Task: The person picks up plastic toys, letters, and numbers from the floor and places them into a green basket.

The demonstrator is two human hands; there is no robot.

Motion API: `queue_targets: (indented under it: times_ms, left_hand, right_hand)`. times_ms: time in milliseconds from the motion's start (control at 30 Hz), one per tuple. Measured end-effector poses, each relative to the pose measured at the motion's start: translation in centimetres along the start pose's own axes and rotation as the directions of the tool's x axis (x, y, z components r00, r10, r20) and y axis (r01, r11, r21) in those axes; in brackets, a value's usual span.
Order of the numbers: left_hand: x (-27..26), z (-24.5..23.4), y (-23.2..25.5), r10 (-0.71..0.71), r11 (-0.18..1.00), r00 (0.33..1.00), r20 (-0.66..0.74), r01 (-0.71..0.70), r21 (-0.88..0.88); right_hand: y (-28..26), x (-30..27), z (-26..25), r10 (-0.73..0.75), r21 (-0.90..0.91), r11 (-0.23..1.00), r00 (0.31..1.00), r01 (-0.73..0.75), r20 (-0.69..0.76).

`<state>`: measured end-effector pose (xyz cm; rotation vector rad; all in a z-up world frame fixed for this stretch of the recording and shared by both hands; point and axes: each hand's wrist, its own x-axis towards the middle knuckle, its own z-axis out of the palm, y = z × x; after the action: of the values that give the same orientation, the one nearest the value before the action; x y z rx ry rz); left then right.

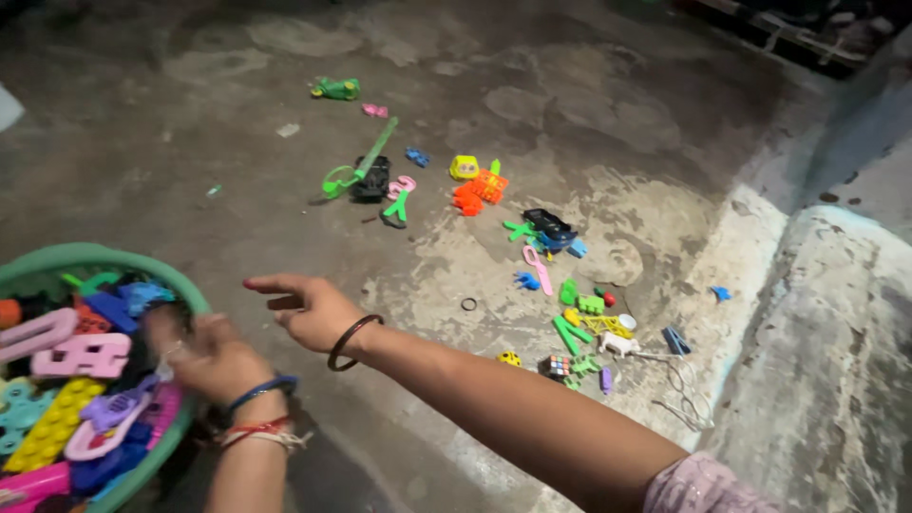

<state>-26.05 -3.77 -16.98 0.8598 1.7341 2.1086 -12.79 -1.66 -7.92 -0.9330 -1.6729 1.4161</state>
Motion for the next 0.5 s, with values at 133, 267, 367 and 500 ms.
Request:
queue_targets:
  times_ms: [133,267,367,500]
  left_hand:
    - [-6.6,3.9,1.9,-0.026,0.999,0.851,0.524,0.036,-0.008]
    - [-13.9,7.0,1.3,-0.21,0.927,0.556,0.804,-0.149,0.345]
    - [-18.8,8.7,1.5,-0.219,0.929,0.411,0.885,-0.189,0.318]
    - [-22.8,10.0,3.3,-0.384,0.904,0.225,0.895,-0.105,0.414]
  right_hand:
    - [3.3,-2.9,-5.7,0.045,-0.258,0.964,0.992,-0.073,-0.115]
    - [5.7,-8.1,-14.5,0.222,-0.486,0.828,0.959,-0.281,-0.176]
    - [6.0,-12.4,-19.7,0.45,-0.639,0.638,0.881,-0.43,-0.144]
    - [5.8,-16.4,-21.6,0.681,-0.861,0.173,0.689,-0.479,-0.247]
